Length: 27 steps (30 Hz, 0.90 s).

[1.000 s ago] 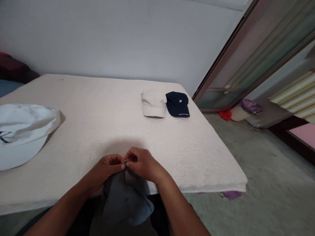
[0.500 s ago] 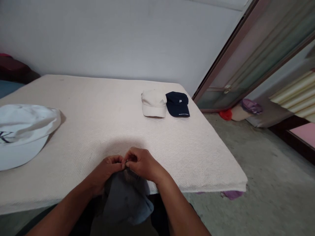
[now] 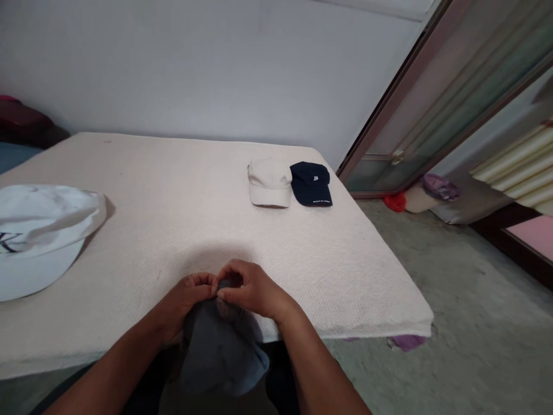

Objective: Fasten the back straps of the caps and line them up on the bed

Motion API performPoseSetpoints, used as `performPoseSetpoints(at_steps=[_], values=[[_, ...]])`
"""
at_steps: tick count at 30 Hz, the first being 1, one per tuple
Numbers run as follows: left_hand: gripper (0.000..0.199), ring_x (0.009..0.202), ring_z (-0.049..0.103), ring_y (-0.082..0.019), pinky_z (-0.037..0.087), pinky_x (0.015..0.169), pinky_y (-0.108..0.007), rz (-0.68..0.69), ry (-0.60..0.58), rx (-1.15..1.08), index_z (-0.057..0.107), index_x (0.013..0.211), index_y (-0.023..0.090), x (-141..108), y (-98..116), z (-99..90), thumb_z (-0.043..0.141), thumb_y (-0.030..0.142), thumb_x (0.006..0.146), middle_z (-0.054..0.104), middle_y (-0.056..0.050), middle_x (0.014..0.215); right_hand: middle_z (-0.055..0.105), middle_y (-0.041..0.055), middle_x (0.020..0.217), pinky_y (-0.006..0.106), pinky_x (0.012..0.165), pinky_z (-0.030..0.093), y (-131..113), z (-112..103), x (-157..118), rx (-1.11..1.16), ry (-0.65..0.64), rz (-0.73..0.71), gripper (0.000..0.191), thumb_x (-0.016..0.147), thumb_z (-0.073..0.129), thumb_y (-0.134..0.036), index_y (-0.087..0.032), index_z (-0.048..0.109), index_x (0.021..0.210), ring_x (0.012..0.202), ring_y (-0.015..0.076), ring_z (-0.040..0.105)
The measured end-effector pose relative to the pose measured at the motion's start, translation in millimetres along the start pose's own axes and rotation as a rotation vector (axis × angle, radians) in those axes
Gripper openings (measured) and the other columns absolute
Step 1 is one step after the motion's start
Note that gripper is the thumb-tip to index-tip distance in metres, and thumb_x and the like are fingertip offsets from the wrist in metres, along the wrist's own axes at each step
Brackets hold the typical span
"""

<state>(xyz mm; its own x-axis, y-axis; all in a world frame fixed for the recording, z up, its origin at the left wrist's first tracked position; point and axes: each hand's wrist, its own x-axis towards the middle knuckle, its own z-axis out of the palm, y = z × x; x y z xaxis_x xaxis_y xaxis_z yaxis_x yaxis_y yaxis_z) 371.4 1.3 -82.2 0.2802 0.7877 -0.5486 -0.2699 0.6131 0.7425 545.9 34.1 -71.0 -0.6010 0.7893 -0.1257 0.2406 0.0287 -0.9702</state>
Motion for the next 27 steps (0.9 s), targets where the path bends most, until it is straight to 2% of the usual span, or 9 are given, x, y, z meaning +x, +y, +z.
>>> performPoseSetpoints(at_steps=[10,21,27], values=[[0.015,0.045,0.043,-0.006,0.031,0.046,-0.02,0.025,0.02,0.074,0.052,0.062,0.017,2.2,0.4,-0.4,0.066,0.019,0.065,0.052,0.004,0.054,0.062,0.0003,0.086,0.024,0.069,0.04,-11.4,5.7,-1.8,-0.227,0.078,-0.049,0.021,0.069,0.058,-0.009,-0.02,0.063,0.086,0.077,0.0125,0.054],[0.012,0.043,0.042,-0.007,0.03,0.045,-0.021,-0.018,-0.011,0.076,0.052,0.061,0.017,4.2,-3.8,-2.5,0.064,0.015,0.063,0.051,0.005,0.052,0.061,-0.0023,0.079,0.021,0.062,0.04,-2.1,3.3,2.0,-0.192,0.013,-0.008,0.023,0.064,0.061,-0.011,-0.019,0.061,0.086,0.072,0.0115,0.053],[0.014,0.043,0.041,-0.007,0.03,0.045,-0.021,-0.031,-0.027,0.045,0.052,0.06,0.017,4.2,-5.2,-4.3,0.065,0.015,0.064,0.05,0.004,0.052,0.06,-0.0023,0.077,0.022,0.06,0.039,-1.8,5.6,1.6,-0.194,0.036,0.001,0.021,0.064,0.061,-0.013,-0.019,0.061,0.084,0.07,0.0115,0.052]])
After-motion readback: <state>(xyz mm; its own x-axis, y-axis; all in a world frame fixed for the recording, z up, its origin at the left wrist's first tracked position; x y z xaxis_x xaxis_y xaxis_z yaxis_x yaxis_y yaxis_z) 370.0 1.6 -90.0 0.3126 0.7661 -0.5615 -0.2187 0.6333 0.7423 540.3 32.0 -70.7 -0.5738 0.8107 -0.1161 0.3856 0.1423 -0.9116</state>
